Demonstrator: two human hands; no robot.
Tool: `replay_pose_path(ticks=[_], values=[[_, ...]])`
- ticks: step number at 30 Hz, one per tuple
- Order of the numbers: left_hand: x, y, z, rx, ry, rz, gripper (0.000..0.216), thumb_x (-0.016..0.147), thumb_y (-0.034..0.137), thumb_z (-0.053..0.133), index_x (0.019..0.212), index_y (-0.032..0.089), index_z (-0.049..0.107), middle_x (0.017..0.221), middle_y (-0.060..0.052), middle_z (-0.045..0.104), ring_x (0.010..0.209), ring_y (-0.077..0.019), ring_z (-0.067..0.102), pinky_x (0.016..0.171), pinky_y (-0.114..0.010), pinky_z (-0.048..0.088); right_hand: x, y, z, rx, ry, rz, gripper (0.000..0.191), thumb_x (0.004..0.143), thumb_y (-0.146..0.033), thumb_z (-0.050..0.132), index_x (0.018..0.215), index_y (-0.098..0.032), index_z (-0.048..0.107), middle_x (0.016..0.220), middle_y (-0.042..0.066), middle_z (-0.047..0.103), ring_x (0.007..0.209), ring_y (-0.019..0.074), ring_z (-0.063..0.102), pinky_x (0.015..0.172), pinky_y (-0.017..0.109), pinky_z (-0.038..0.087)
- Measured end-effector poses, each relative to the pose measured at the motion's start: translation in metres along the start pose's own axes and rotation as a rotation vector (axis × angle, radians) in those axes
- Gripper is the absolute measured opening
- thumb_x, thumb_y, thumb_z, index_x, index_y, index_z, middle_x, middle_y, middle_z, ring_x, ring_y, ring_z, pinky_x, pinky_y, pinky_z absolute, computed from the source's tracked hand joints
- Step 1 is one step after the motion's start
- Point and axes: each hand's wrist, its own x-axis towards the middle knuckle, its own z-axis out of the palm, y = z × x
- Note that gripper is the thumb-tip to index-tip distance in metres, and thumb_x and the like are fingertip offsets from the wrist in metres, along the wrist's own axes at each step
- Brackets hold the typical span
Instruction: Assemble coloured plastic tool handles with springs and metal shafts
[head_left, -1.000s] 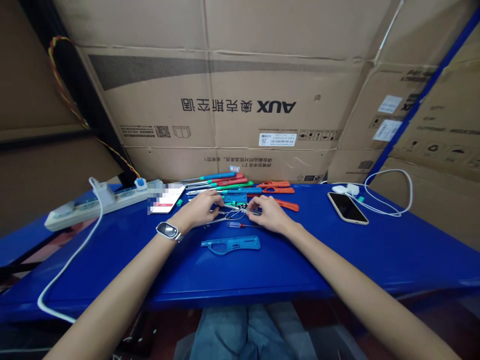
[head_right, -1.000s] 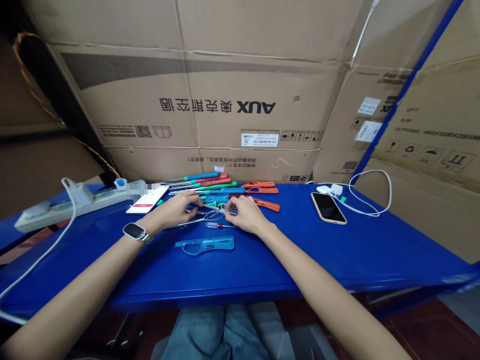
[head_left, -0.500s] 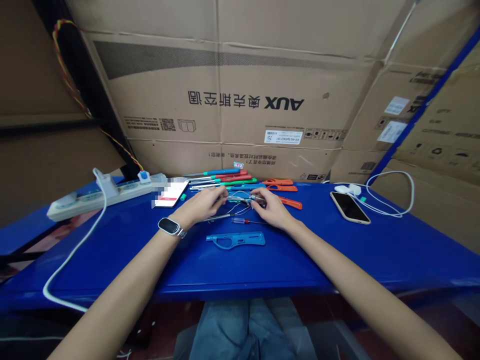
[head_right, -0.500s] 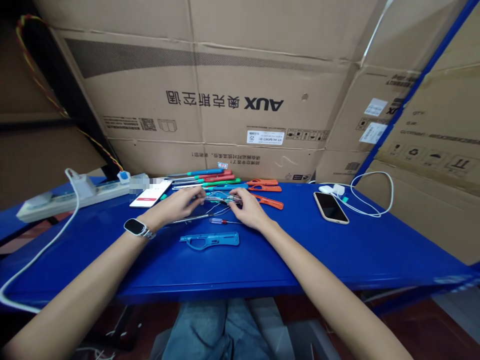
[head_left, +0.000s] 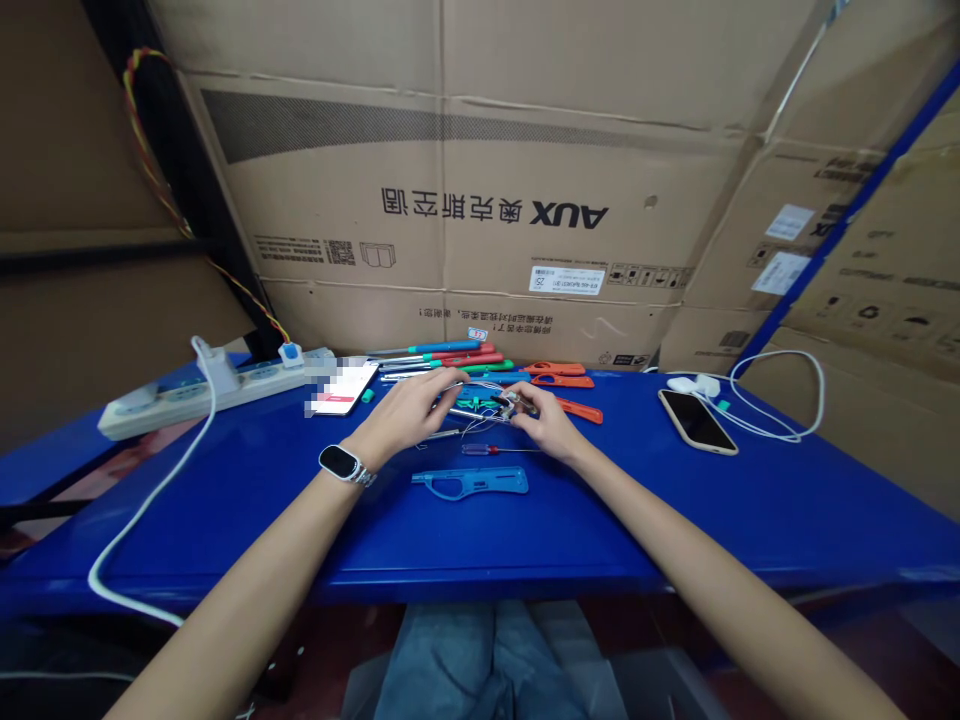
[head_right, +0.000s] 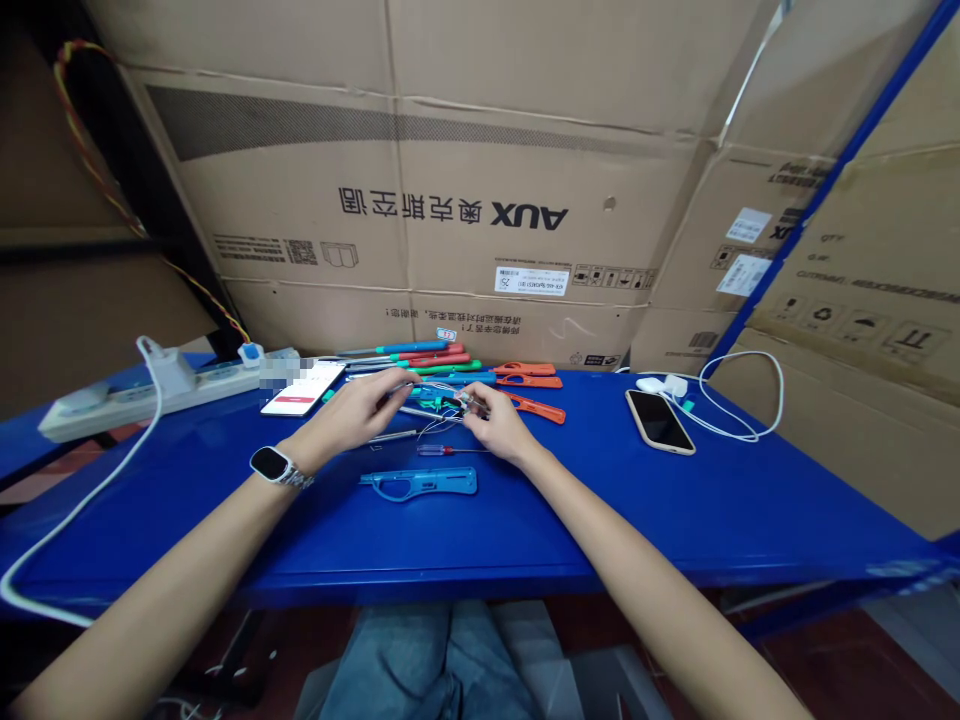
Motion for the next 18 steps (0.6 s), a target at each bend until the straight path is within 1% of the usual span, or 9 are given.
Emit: replay_pose_path(ticks=[2,5,7,10,12,14,18], values=[[-0.003,0.003,-0.003,0.008,-0.031,-0.024,0.026,0.102,0.029,0.039,0.113,0.017,0.059,0.088,-0.005,0.068,0.068,-0.0165,0.060,0.064,-0.027,0.041,-0.003,-0.006,0.001,0.045,-0.027,0.004,0.021,0.076,-0.031,0.061,0.092,-0.018,0.059,0.071,-0.004,0.048,0.065,0.0128,0.043,0.064,0.026,0.035],[-0.009,0.006,-0.008,-0.002,-0.110,-0.063,0.024,0.100,0.030,0.041,0.107,0.019,0.061,0.073,-0.001,0.063,0.059,-0.0155,0.054,0.059,-0.026,0.036,-0.007,-0.015,0.003,0.104,-0.083,0.024,0.023,0.079,-0.039,0.064,0.086,-0.018,0.057,0.070,-0.003,0.047,0.064,0.0121,0.040,0.063,0.026,0.033],[-0.015,0.007,-0.011,-0.020,-0.154,-0.090,0.024,0.100,0.031,0.041,0.105,0.019,0.062,0.068,0.001,0.061,0.057,-0.0152,0.052,0.057,-0.025,0.034,-0.010,-0.019,0.004,0.151,-0.142,0.027,0.024,0.078,-0.037,0.066,0.088,-0.018,0.057,0.069,-0.004,0.045,0.063,0.0117,0.039,0.063,0.026,0.034],[-0.025,0.011,-0.016,-0.048,-0.197,-0.118,0.025,0.100,0.031,0.040,0.103,0.019,0.062,0.069,0.000,0.061,0.057,-0.0153,0.052,0.058,-0.025,0.034,-0.014,-0.025,0.005,0.198,-0.245,0.017,0.025,0.075,-0.033,0.067,0.094,-0.018,0.058,0.069,-0.005,0.043,0.064,0.0120,0.041,0.065,0.026,0.035],[-0.032,0.014,-0.020,-0.061,-0.227,-0.134,0.025,0.099,0.030,0.040,0.101,0.018,0.062,0.069,-0.001,0.061,0.055,-0.0150,0.051,0.057,-0.026,0.034,-0.019,-0.030,0.006,0.167,-0.278,0.032,0.024,0.077,-0.033,0.067,0.093,-0.018,0.059,0.069,-0.004,0.044,0.065,0.0123,0.042,0.065,0.026,0.036],[-0.039,0.019,-0.022,-0.066,-0.258,-0.158,0.026,0.098,0.030,0.040,0.101,0.018,0.063,0.066,0.000,0.059,0.053,-0.0147,0.049,0.055,-0.026,0.033,-0.024,-0.034,0.009,0.082,-0.282,0.062,0.021,0.081,-0.036,0.066,0.089,-0.017,0.062,0.069,-0.004,0.045,0.064,0.0120,0.041,0.064,0.026,0.036],[-0.052,0.025,-0.023,-0.047,-0.293,-0.202,0.027,0.098,0.031,0.040,0.107,0.020,0.063,0.064,0.000,0.058,0.053,-0.0158,0.050,0.054,-0.026,0.032,-0.033,-0.036,0.014,-0.068,-0.323,0.066,0.023,0.088,-0.038,0.063,0.083,-0.016,0.066,0.068,-0.002,0.052,0.062,0.0113,0.043,0.060,0.025,0.035]])
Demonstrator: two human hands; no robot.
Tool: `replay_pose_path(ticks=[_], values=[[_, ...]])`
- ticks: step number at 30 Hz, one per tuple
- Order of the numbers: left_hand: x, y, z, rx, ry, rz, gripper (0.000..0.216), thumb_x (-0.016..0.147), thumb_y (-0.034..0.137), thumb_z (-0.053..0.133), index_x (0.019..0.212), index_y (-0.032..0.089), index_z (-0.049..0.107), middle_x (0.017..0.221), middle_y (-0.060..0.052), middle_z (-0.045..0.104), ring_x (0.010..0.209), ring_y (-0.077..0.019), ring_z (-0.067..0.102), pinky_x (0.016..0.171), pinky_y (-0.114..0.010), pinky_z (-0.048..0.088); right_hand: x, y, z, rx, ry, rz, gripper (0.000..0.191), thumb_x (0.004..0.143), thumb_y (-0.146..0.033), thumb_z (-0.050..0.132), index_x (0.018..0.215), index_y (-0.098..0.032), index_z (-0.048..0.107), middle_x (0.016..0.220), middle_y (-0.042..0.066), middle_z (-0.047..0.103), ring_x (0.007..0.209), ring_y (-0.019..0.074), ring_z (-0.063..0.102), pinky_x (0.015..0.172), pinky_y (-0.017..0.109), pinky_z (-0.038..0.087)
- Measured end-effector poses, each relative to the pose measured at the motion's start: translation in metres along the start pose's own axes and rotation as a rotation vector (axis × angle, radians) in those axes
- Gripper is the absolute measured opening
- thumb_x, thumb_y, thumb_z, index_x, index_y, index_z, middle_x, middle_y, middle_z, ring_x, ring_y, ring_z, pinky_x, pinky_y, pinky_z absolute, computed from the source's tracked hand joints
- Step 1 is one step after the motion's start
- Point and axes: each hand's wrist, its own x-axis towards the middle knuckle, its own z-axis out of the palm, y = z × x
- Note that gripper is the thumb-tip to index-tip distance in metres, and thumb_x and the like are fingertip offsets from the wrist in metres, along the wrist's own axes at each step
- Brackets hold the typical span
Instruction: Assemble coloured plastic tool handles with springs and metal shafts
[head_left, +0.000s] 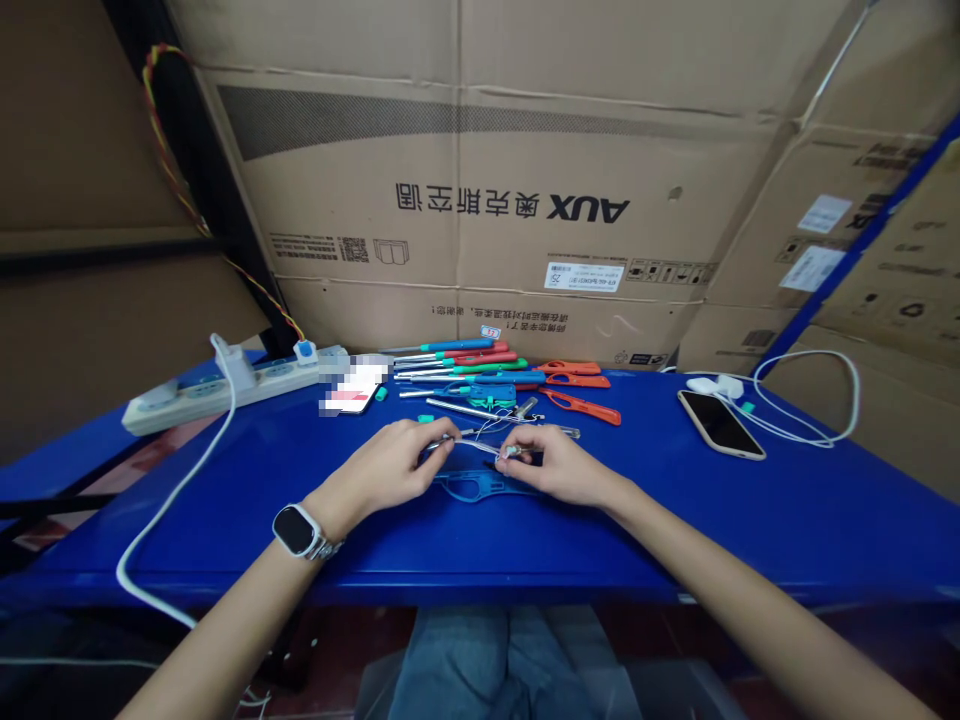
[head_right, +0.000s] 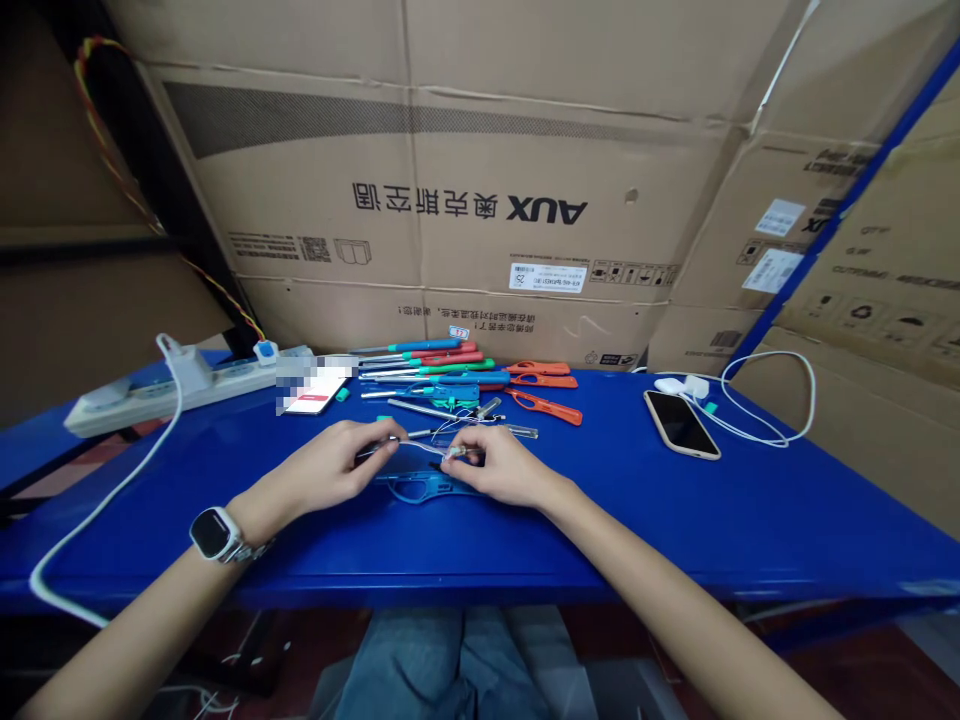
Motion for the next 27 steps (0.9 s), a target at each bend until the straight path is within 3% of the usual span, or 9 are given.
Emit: replay_pose_path(ticks=[6,11,18,27], values=[[-0.014,-0.004,0.006,0.049,-0.015,0.019,0.024,0.097,0.031,0.044,0.108,0.021,0.063,0.075,-0.002,0.065,0.066,-0.0191,0.061,0.061,-0.028,0.041,0.002,0.001,0.006,-0.129,-0.039,-0.067,0.023,0.089,-0.036,0.062,0.078,-0.016,0.068,0.062,-0.003,0.051,0.058,0.0106,0.043,0.059,0.025,0.034],[-0.018,0.003,0.011,0.161,0.108,0.215,0.018,0.095,0.027,0.049,0.107,0.020,0.061,0.105,-0.008,0.065,0.100,-0.0251,0.059,0.088,-0.039,0.045,0.004,0.002,0.011,-0.138,-0.047,-0.084,0.024,0.089,-0.037,0.061,0.078,-0.016,0.067,0.061,-0.005,0.047,0.057,0.0105,0.042,0.059,0.024,0.035],[-0.012,0.022,0.022,0.351,0.212,0.556,0.020,0.101,0.014,0.043,0.096,0.015,0.062,0.094,-0.007,0.061,0.082,-0.0182,0.051,0.077,-0.031,0.043,0.002,0.002,0.016,-0.145,-0.034,-0.055,0.013,0.088,-0.024,0.058,0.081,-0.017,0.066,0.063,-0.004,0.053,0.061,0.0114,0.047,0.068,0.026,0.037],[-0.005,0.017,0.021,0.339,0.148,0.476,0.022,0.101,0.025,0.048,0.097,0.019,0.069,0.095,-0.006,0.057,0.084,-0.0202,0.047,0.075,-0.034,0.039,0.001,0.001,0.019,-0.254,-0.021,-0.047,0.015,0.093,-0.027,0.056,0.082,-0.019,0.061,0.072,-0.003,0.058,0.072,0.0139,0.051,0.085,0.033,0.034]])
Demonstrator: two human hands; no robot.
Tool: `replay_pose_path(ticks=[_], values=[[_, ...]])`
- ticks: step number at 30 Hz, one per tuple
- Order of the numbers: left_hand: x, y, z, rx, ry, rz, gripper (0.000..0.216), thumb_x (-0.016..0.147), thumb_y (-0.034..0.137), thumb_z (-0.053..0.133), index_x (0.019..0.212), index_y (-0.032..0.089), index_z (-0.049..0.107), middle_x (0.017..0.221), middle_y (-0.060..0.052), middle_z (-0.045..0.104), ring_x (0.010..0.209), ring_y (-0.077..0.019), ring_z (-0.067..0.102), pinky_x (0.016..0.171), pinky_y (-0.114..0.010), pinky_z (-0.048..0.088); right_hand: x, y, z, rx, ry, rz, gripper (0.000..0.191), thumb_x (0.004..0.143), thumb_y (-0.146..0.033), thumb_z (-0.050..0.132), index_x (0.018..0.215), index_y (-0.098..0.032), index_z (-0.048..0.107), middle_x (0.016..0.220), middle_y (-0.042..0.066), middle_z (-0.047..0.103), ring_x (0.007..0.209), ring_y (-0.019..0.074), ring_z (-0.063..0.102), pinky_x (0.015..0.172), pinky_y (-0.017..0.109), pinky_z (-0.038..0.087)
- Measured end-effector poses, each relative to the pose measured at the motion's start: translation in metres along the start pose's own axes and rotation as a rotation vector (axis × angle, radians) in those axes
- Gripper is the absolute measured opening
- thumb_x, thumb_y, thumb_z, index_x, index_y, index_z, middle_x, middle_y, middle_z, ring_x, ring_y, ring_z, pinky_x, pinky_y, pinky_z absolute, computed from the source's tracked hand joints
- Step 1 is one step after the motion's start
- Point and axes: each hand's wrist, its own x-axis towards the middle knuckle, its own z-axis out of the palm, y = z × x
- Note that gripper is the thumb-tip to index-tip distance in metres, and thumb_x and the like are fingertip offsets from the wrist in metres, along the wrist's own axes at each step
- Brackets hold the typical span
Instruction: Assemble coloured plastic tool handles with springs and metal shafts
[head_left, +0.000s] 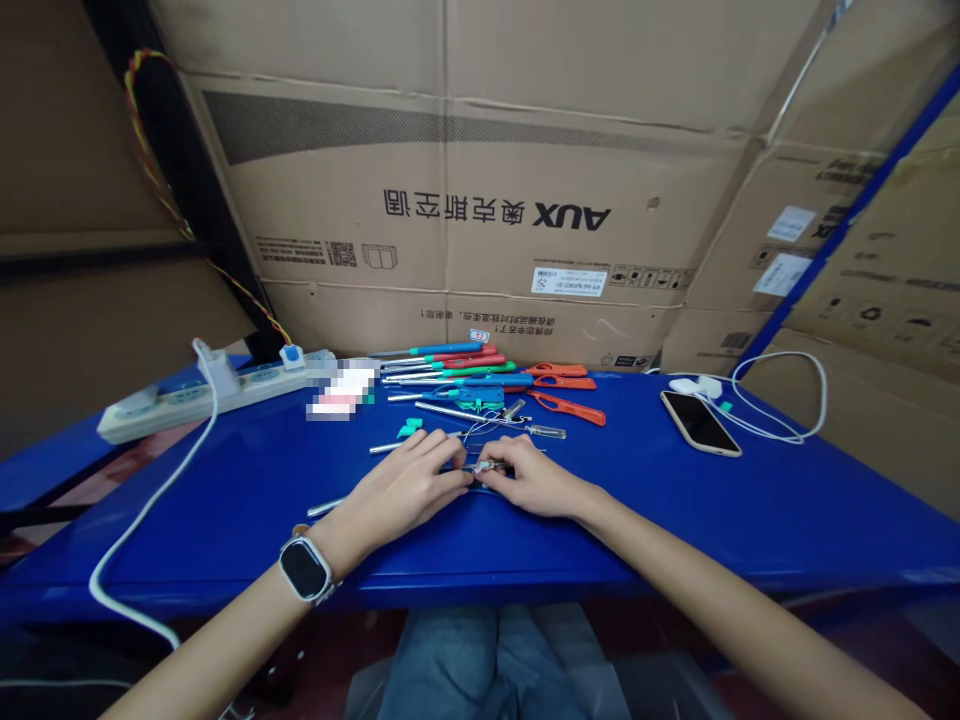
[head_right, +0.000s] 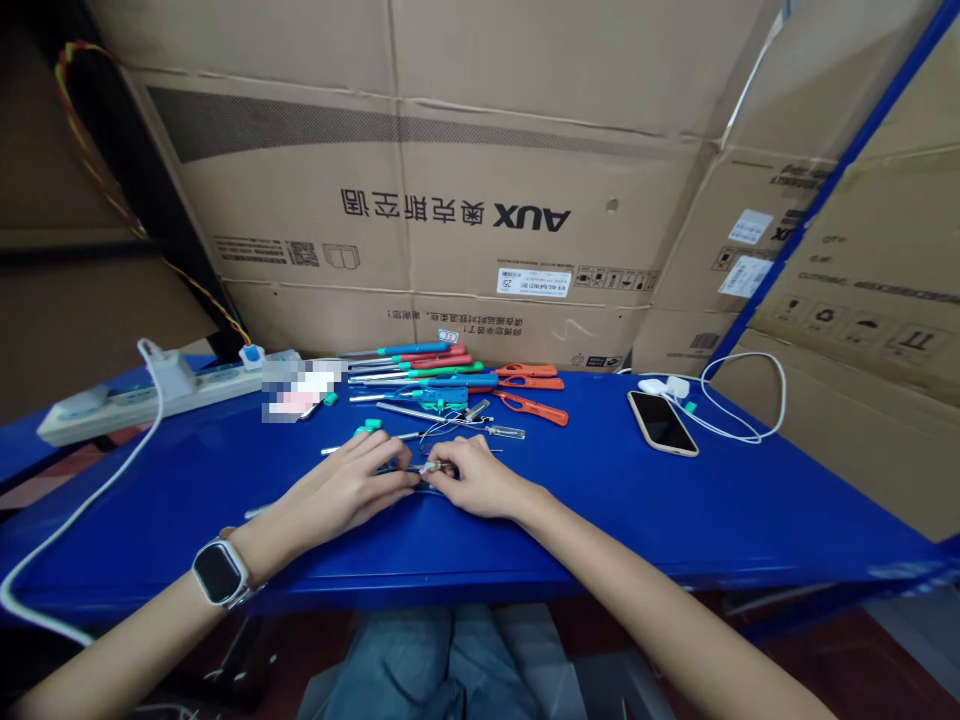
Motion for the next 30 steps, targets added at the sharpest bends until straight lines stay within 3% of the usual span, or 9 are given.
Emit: replay_pose_path(ticks=[7,13,24,30], values=[[0.000,-0.002,0.007,-0.003,0.007,0.024,0.023,0.102,0.020,0.045,0.095,0.018,0.067,0.097,-0.007,0.060,0.084,-0.0196,0.051,0.075,-0.033,0.043,-0.002,0.003,0.002,-0.017,-0.004,-0.015,0.012,0.095,-0.024,0.053,0.086,-0.019,0.059,0.077,-0.001,0.060,0.078,0.0161,0.052,0.087,0.037,0.033],[-0.005,-0.001,0.011,0.058,-0.036,0.128,0.022,0.099,0.009,0.045,0.112,0.015,0.063,0.099,-0.008,0.065,0.085,-0.0196,0.058,0.078,-0.033,0.049,-0.003,0.002,0.002,-0.016,-0.005,-0.014,0.012,0.096,-0.021,0.051,0.085,-0.019,0.057,0.077,-0.001,0.060,0.078,0.0159,0.052,0.086,0.036,0.033],[-0.005,-0.003,0.012,-0.240,-0.073,-0.007,0.030,0.102,0.017,0.040,0.111,0.019,0.069,0.099,-0.008,0.067,0.089,-0.0170,0.063,0.085,-0.031,0.054,-0.014,-0.001,0.000,-0.073,0.036,0.000,0.011,0.098,-0.030,0.050,0.102,-0.022,0.057,0.095,0.002,0.066,0.085,0.0177,0.057,0.088,0.039,0.036],[-0.007,-0.001,0.011,-0.321,-0.047,-0.019,0.032,0.098,0.013,0.043,0.115,0.021,0.069,0.102,-0.008,0.065,0.093,-0.0177,0.062,0.095,-0.034,0.051,-0.019,-0.003,0.000,-0.177,0.006,-0.007,0.013,0.099,-0.030,0.047,0.109,-0.023,0.053,0.107,0.006,0.064,0.097,0.0224,0.056,0.090,0.043,0.037]])
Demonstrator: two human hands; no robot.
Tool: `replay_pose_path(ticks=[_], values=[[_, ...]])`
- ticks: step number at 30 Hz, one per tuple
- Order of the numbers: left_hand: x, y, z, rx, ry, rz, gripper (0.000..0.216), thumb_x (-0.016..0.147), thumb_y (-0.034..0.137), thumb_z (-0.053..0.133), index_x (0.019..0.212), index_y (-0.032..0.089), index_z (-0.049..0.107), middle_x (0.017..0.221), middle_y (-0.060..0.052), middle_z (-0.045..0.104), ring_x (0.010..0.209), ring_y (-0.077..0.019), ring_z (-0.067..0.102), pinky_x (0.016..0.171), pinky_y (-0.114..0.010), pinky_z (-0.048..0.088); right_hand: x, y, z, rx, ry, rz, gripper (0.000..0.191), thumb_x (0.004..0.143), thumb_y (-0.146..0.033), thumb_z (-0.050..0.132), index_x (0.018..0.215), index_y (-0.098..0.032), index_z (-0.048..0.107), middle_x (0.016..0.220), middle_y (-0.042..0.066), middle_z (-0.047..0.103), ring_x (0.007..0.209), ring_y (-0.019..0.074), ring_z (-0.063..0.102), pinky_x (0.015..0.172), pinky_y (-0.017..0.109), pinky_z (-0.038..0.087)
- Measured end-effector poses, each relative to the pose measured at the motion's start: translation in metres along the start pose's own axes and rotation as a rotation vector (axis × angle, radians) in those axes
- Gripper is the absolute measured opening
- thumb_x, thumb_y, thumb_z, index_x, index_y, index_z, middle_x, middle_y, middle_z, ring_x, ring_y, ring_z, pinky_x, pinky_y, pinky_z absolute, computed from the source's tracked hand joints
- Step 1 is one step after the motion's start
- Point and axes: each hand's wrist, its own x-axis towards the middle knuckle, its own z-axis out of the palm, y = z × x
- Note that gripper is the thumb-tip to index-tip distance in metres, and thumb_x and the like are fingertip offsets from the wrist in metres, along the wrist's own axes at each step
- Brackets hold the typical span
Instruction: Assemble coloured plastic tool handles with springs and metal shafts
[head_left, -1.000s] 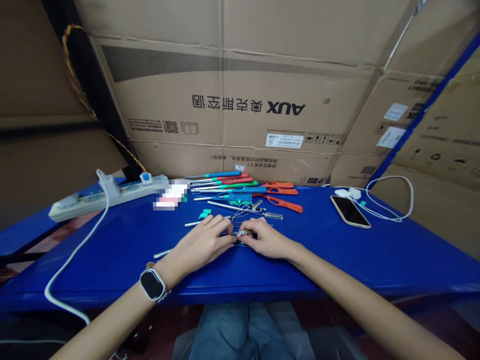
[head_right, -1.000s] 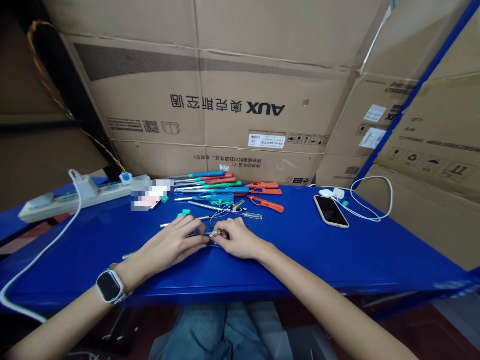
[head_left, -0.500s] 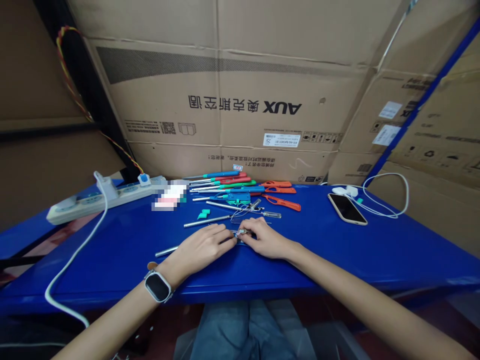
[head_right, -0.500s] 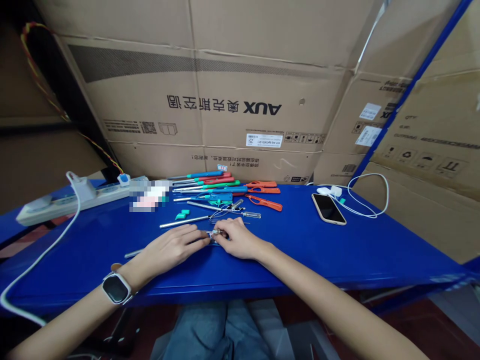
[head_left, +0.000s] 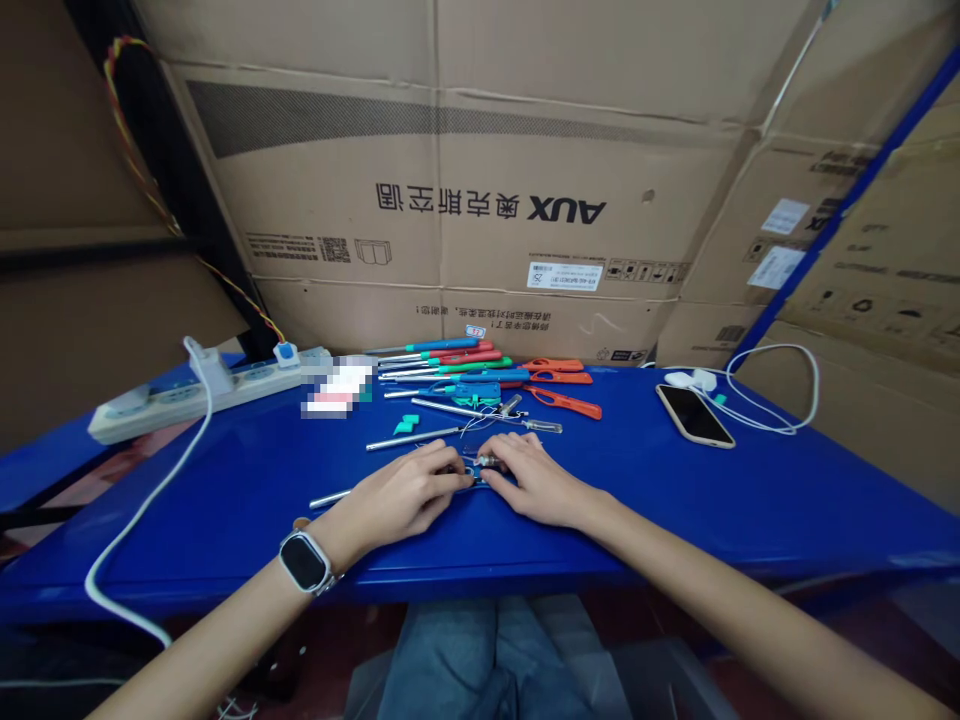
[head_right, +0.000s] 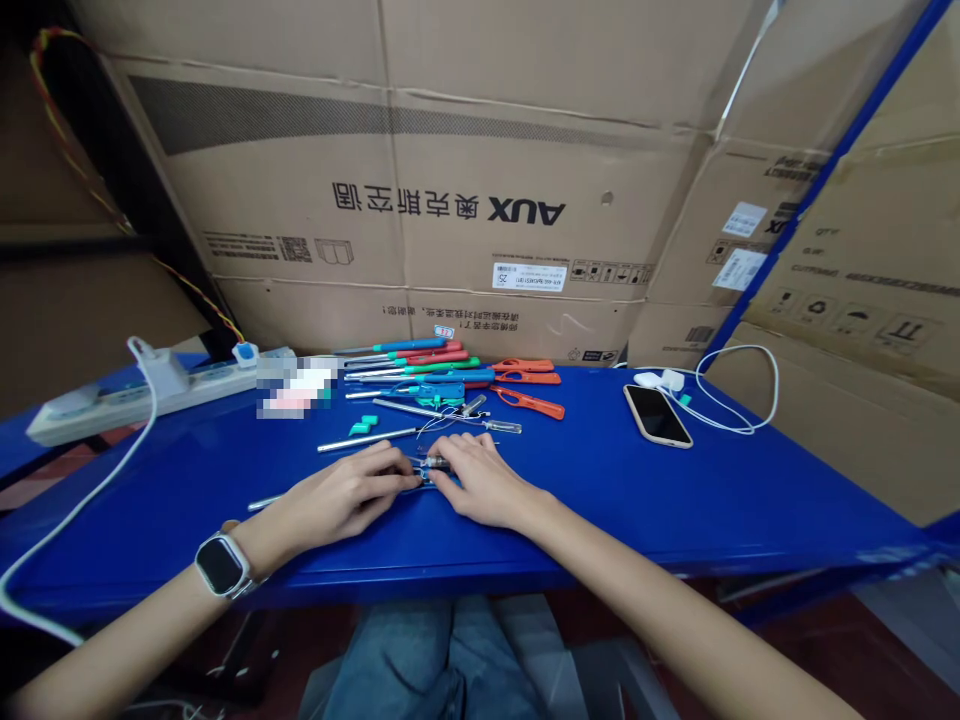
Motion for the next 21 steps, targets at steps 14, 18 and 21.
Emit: replay_pose_path(ticks=[14,18,21], values=[[-0.001,0.007,0.003,0.113,-0.015,-0.016,0.028,0.102,0.024,0.043,0.116,0.019,0.067,0.093,-0.007,0.061,0.088,-0.0193,0.057,0.082,-0.032,0.051,-0.014,-0.001,-0.013,-0.034,0.108,-0.031,0.014,0.101,-0.031,0.047,0.108,-0.022,0.056,0.112,0.007,0.068,0.104,0.0221,0.059,0.094,0.041,0.034],[0.005,0.008,-0.002,0.049,0.091,-0.063,0.024,0.100,0.027,0.048,0.113,0.018,0.066,0.100,-0.008,0.060,0.093,-0.0207,0.056,0.088,-0.036,0.049,-0.015,0.001,-0.012,-0.011,0.192,-0.036,0.012,0.098,-0.027,0.054,0.108,-0.022,0.057,0.111,0.005,0.069,0.102,0.0206,0.059,0.094,0.038,0.034],[0.018,0.004,-0.007,-0.068,0.153,-0.193,0.024,0.098,0.031,0.052,0.114,0.018,0.064,0.106,-0.008,0.061,0.103,-0.0224,0.056,0.093,-0.037,0.048,-0.014,0.003,-0.012,-0.003,0.243,-0.072,0.009,0.096,-0.024,0.057,0.104,-0.021,0.058,0.105,0.005,0.070,0.098,0.0205,0.059,0.091,0.037,0.035]])
